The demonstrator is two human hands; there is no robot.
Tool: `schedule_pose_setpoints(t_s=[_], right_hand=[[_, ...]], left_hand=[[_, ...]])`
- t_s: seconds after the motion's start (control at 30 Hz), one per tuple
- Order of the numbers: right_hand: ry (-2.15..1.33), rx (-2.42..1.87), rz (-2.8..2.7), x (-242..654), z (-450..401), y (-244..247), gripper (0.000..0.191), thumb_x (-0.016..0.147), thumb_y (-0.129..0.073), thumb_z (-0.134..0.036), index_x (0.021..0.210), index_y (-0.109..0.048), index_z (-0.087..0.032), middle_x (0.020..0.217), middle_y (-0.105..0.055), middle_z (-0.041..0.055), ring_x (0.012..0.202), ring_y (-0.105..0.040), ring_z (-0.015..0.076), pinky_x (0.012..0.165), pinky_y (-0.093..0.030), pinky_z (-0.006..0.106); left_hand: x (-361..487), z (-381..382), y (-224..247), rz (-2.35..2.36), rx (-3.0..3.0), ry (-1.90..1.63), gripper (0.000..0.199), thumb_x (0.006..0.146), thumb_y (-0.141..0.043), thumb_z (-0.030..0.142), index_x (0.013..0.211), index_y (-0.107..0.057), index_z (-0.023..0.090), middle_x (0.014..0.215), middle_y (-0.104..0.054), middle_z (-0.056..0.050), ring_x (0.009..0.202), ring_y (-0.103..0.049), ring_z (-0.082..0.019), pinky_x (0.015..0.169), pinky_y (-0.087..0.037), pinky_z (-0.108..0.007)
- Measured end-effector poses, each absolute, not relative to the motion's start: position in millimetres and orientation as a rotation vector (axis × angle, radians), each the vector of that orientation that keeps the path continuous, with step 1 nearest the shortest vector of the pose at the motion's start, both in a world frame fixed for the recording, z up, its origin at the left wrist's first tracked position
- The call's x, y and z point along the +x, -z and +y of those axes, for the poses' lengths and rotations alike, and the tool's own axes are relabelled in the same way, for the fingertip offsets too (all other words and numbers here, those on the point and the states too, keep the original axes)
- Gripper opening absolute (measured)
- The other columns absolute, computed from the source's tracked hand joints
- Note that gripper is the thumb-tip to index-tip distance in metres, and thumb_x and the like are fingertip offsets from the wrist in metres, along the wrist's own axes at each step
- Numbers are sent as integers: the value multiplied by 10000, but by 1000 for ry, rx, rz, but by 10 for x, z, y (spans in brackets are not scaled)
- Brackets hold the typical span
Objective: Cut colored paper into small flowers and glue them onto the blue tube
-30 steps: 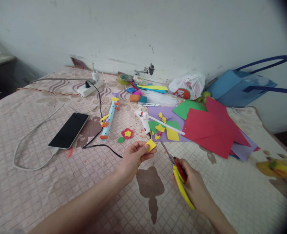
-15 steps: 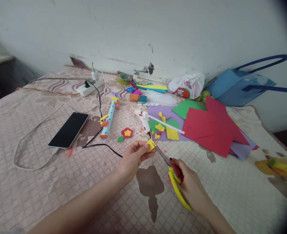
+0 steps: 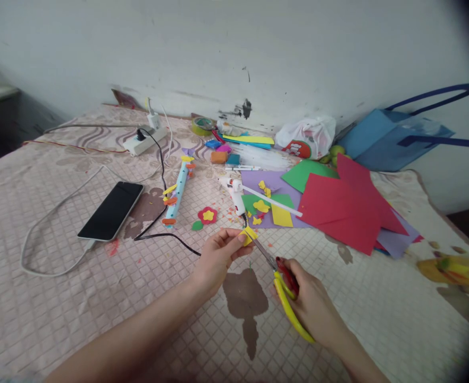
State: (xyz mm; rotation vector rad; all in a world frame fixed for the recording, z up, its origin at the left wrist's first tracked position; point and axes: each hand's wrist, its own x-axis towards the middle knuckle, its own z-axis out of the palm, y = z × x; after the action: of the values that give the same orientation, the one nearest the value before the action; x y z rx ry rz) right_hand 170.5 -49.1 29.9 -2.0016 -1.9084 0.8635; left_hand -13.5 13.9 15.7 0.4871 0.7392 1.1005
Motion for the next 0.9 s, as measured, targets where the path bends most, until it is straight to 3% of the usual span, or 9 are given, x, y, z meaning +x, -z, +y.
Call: schedule_pose_setpoints(t_s=[0.57, 0.9], right_hand=[[-861, -1988, -1972, 1773, -534, -265, 223, 757, -545, -357, 912, -478, -212, 670, -598, -4, 552, -535, 158, 514, -385, 238], [-896, -2001, -1959, 1771, -538, -293, 191, 760, -540, -337, 888, -472, -212, 711, -620, 11, 602, -567, 172, 528, -378, 244]], left_hand=[[-102, 107, -137, 735, 419, -1064, 123, 707, -710, 213, 725, -628, 124, 757, -659, -7, 706, -627, -92, 717, -520, -214], [-89, 95, -100, 737, 404, -1050, 153, 691, -724, 233, 724, -626, 120, 769, -671, -20, 714, -634, -102, 725, -515, -223]])
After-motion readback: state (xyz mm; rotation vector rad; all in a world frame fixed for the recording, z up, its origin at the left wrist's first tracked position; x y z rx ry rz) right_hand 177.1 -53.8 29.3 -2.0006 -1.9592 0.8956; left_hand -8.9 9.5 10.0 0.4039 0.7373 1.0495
